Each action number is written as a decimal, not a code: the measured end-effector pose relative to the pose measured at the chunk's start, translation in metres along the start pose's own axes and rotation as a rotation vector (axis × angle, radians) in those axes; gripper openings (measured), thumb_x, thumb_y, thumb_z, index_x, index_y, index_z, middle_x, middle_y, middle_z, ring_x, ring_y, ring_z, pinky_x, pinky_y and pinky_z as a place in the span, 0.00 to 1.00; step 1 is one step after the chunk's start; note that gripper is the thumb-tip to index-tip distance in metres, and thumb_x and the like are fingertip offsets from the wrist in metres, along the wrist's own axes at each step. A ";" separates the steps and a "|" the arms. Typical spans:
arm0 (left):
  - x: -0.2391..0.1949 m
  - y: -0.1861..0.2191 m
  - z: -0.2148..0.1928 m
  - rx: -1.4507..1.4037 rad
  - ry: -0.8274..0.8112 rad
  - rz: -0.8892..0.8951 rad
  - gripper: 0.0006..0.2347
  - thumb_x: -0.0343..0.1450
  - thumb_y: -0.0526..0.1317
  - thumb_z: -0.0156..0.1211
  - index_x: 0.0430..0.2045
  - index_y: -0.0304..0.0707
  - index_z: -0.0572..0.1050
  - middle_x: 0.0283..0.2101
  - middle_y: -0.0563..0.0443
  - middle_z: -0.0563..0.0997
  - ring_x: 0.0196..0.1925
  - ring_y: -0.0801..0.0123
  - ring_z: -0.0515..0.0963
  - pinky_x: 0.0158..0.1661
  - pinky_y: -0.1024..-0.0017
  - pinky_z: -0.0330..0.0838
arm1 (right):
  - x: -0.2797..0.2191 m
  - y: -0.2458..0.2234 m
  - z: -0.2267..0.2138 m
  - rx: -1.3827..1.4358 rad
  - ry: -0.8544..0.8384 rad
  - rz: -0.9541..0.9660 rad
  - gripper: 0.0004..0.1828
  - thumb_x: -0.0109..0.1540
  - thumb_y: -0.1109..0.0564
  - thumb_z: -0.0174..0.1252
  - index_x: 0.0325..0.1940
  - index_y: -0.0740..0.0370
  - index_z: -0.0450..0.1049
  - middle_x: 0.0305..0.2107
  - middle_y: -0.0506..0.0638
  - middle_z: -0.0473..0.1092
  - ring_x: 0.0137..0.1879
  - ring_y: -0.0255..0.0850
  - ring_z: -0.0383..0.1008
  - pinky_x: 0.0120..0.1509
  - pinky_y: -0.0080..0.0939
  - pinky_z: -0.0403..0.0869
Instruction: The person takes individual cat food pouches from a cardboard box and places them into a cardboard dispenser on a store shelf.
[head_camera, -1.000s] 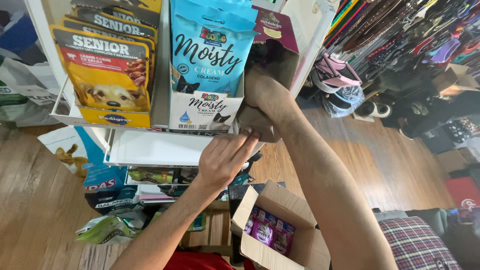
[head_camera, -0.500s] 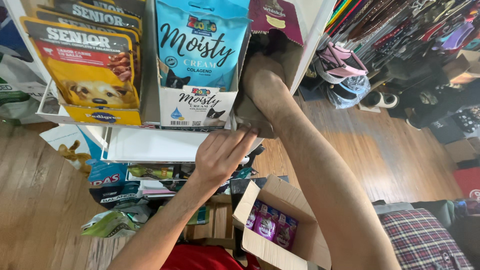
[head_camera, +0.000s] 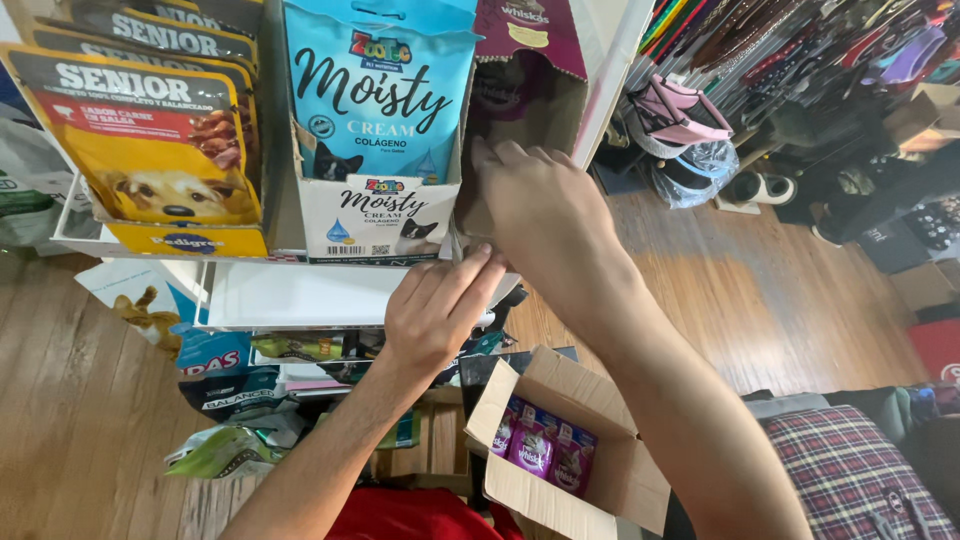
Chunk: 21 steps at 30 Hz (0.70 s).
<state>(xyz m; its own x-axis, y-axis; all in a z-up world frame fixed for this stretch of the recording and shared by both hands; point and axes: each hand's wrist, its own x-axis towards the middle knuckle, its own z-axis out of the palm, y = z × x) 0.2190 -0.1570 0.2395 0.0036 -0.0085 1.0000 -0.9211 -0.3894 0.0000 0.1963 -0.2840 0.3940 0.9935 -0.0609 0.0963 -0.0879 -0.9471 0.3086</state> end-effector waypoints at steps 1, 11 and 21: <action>-0.001 -0.002 -0.005 -0.049 -0.084 0.009 0.06 0.83 0.30 0.71 0.44 0.42 0.92 0.46 0.50 0.92 0.32 0.69 0.85 0.39 0.69 0.84 | -0.025 0.001 -0.010 0.046 0.072 -0.060 0.22 0.64 0.69 0.64 0.63 0.68 0.80 0.51 0.57 0.83 0.55 0.59 0.86 0.60 0.60 0.83; -0.004 -0.002 -0.005 -0.098 -0.162 0.007 0.02 0.81 0.32 0.80 0.45 0.38 0.93 0.51 0.45 0.93 0.34 0.66 0.89 0.39 0.66 0.82 | -0.218 0.002 0.068 0.590 0.457 0.345 0.11 0.78 0.60 0.60 0.61 0.57 0.86 0.55 0.49 0.83 0.62 0.44 0.86 0.66 0.46 0.83; -0.019 0.004 0.001 -0.119 -0.184 -0.010 0.06 0.79 0.34 0.89 0.47 0.39 0.96 0.53 0.44 0.96 0.43 0.62 0.91 0.45 0.61 0.82 | -0.350 -0.026 0.330 0.734 -0.108 0.922 0.11 0.73 0.50 0.69 0.58 0.54 0.85 0.53 0.46 0.82 0.65 0.47 0.81 0.68 0.50 0.78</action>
<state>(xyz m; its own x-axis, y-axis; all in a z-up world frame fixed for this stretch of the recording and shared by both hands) 0.2153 -0.1591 0.2209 0.0742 -0.1768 0.9814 -0.9600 -0.2791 0.0223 -0.1256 -0.3416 0.0400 0.5806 -0.8087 -0.0938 -0.7470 -0.4834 -0.4564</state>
